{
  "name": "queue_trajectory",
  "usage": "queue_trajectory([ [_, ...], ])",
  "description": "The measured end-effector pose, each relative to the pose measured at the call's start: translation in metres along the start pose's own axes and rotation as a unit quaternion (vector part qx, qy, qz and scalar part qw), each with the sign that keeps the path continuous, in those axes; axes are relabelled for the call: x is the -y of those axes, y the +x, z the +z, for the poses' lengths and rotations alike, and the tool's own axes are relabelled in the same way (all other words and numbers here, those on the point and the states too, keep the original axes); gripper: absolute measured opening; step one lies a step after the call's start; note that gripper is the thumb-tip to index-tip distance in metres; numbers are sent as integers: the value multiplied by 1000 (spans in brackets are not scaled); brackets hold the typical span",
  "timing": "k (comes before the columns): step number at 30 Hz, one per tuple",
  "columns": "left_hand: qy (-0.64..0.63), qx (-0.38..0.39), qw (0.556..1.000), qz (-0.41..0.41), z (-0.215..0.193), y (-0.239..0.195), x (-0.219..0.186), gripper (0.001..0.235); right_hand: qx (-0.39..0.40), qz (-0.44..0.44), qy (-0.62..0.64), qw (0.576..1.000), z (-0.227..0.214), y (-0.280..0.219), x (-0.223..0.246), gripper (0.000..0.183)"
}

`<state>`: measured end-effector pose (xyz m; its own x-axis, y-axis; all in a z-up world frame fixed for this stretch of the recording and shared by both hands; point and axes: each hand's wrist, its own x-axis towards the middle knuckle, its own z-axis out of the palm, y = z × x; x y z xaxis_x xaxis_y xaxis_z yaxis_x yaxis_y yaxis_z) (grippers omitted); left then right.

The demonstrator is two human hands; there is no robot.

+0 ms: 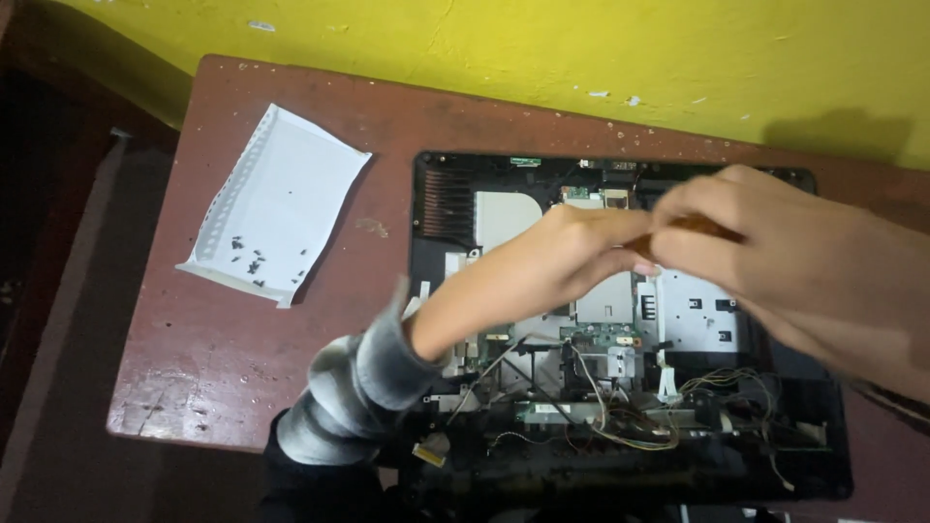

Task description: The person removes a hard drive from a disassembled laptop and places it on the floor. They then use a screwdriver to unscrew and remove a metal shield from the motherboard, followed by removing the motherboard itself and placing it on the floor.

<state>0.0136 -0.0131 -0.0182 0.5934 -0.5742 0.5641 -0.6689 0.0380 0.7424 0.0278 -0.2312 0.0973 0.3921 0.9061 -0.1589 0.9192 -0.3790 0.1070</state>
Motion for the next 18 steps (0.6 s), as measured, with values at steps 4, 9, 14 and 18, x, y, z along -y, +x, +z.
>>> queue_trajectory([
  [4,23,-79,996,-28,8,4,-4,23,131,181,-83,971,-26,14,29,53],
  [9,66,-140,988,-17,11,3,-2,29,224,311,11,923,-29,18,30,43],
  [14,-11,37,999,-12,-14,-5,-2,37,-3,-88,60,994,-18,16,1,52],
  [18,4,-30,999,-29,-4,3,-10,25,-50,-27,-27,998,-33,30,14,57],
])
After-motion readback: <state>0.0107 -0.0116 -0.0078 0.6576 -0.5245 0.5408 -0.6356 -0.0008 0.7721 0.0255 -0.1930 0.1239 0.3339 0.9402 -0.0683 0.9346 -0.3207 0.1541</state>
